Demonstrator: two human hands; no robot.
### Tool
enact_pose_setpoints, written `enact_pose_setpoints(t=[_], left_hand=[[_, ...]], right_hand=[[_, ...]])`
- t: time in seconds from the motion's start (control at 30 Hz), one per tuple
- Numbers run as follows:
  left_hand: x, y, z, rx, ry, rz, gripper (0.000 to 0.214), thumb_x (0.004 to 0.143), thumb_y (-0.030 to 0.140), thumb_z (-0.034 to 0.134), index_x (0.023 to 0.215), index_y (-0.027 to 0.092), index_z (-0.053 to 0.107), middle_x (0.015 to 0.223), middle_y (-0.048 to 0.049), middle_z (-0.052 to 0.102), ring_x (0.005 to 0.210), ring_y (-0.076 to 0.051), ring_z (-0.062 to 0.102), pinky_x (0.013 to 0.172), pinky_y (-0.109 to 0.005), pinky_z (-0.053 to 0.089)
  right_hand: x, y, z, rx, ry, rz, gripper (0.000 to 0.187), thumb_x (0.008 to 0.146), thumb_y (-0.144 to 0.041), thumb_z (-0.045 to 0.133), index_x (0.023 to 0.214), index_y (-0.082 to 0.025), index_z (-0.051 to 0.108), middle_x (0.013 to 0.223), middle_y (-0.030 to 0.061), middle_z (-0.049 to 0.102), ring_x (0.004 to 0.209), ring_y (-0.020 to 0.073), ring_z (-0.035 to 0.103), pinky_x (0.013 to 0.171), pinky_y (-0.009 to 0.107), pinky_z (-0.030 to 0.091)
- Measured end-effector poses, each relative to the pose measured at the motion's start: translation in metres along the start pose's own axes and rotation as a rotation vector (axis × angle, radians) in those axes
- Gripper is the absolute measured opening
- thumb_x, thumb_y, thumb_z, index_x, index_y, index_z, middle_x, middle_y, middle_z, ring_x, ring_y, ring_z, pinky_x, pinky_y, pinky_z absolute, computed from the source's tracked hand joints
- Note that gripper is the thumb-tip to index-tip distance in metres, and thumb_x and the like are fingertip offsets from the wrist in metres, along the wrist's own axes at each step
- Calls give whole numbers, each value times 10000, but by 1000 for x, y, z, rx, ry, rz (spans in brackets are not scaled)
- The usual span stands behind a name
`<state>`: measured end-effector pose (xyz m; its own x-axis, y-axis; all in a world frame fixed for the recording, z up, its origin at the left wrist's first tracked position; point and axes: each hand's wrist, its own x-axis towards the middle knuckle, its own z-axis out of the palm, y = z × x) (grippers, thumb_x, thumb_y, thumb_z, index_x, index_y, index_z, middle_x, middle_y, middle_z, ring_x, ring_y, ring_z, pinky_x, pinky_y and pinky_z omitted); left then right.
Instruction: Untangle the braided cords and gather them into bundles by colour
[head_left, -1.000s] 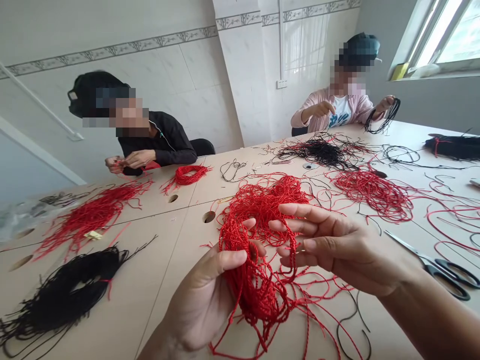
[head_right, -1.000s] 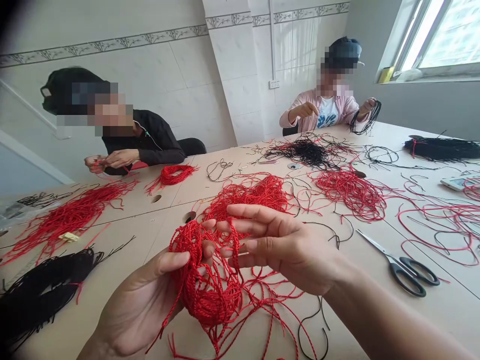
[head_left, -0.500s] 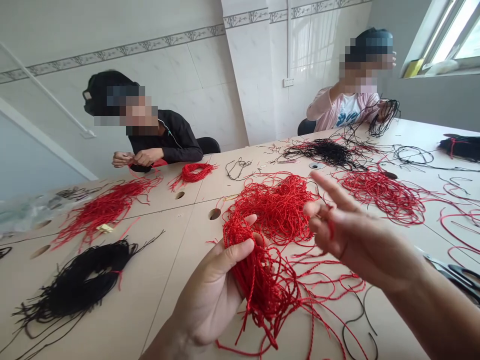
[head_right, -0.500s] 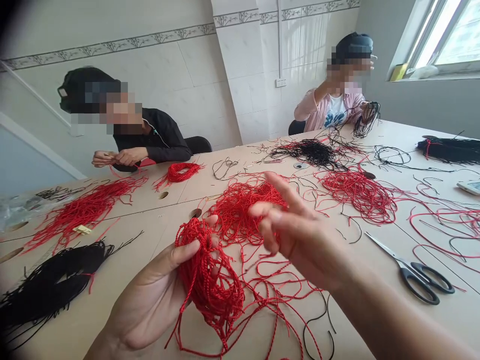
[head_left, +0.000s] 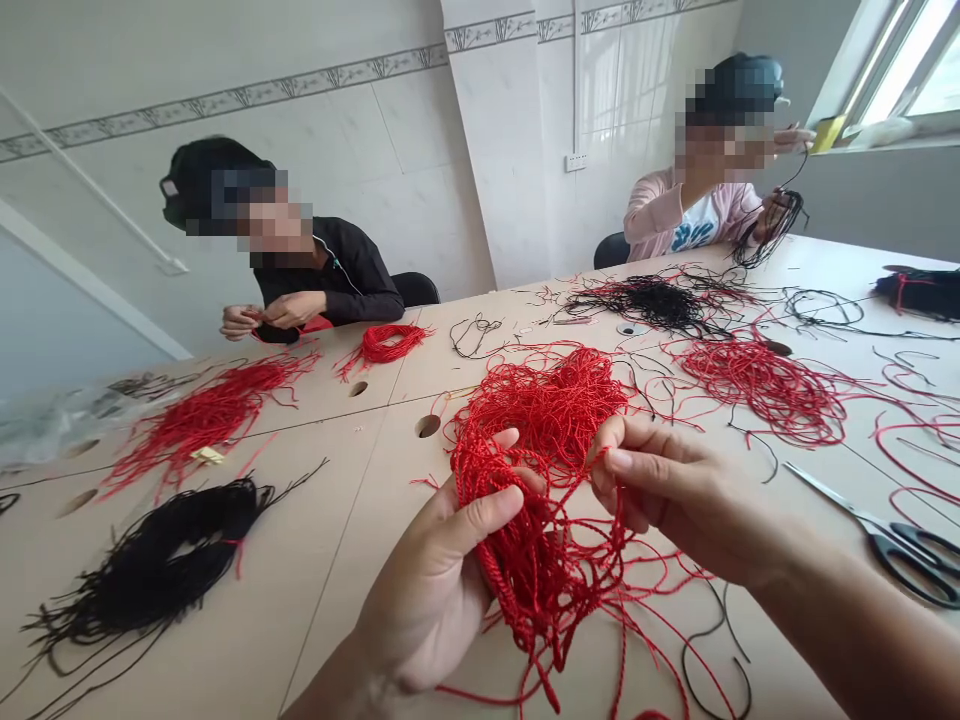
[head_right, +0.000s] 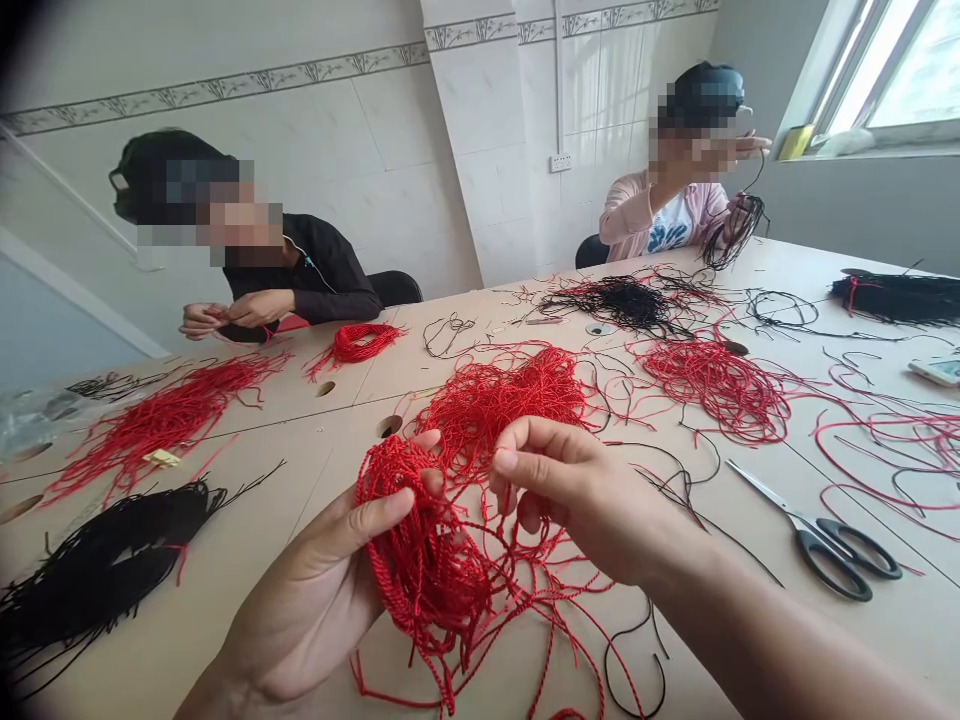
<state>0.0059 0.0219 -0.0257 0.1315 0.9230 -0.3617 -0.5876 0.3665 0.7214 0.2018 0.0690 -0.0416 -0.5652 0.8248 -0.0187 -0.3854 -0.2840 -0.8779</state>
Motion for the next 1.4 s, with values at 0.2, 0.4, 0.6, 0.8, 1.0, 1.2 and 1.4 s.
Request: enact_pose_setpoints(t=[0.2,0.4,0.6,0.8,1.0,1.2,1.4], left_hand=[[2,10,-1,-14,39,86,446,812,105,681,1240,211,614,956,-42,748,932,-216,702,843,-336,580],[1,13,-2,-11,55,124,238,836,117,657,1067,163,693,1016,-72,752,1002,-236,697,889,-333,579],[3,13,3,-47,105,209,326,863,86,610,1175,176,641,1077,-73,737,1042,-236,685,911,-366,571],[0,-3,6,44,58,126,563,798,107,704,1320,242,541,993,-42,745,1007,-244,691,889,-376,556],[-1,-15,9,97,-35,90,524,807,141,708,1299,245,564,1042,-41,740,1081,-245,651,942,-368,510],[-1,-4,8,40,78,126,699,779,71,702,1402,268,453,966,-27,742,956,-210,693,878,-350,545],[-2,12,5,-37,112,157,428,835,12,601,1231,175,602,856,-37,747,743,-132,705,703,-226,592]], right_hand=[[-1,-6,-1,1,-81,-52,245,809,-347,755,737,-164,609,626,-15,566,595,74,480,576,185,384],[-12,-21,-10,-163,-198,-195,227,865,-387,693,738,-199,678,629,-5,606,598,89,529,575,194,419],[-37,-40,-7,-669,-580,5,448,891,-578,561,818,-174,742,761,112,705,707,175,647,631,267,487],[-16,-10,7,-933,26,-355,184,876,-395,665,929,-220,669,754,19,655,604,112,531,522,216,405],[-8,6,14,-1192,78,-370,102,849,-223,672,778,-211,598,735,-1,649,600,108,504,545,232,371],[-11,-6,0,-1175,110,-426,136,962,-288,531,972,-241,659,812,22,638,679,122,540,609,259,401],[-9,-26,-13,-628,180,-250,120,856,-304,596,780,-211,605,707,9,575,653,125,514,602,274,412]])
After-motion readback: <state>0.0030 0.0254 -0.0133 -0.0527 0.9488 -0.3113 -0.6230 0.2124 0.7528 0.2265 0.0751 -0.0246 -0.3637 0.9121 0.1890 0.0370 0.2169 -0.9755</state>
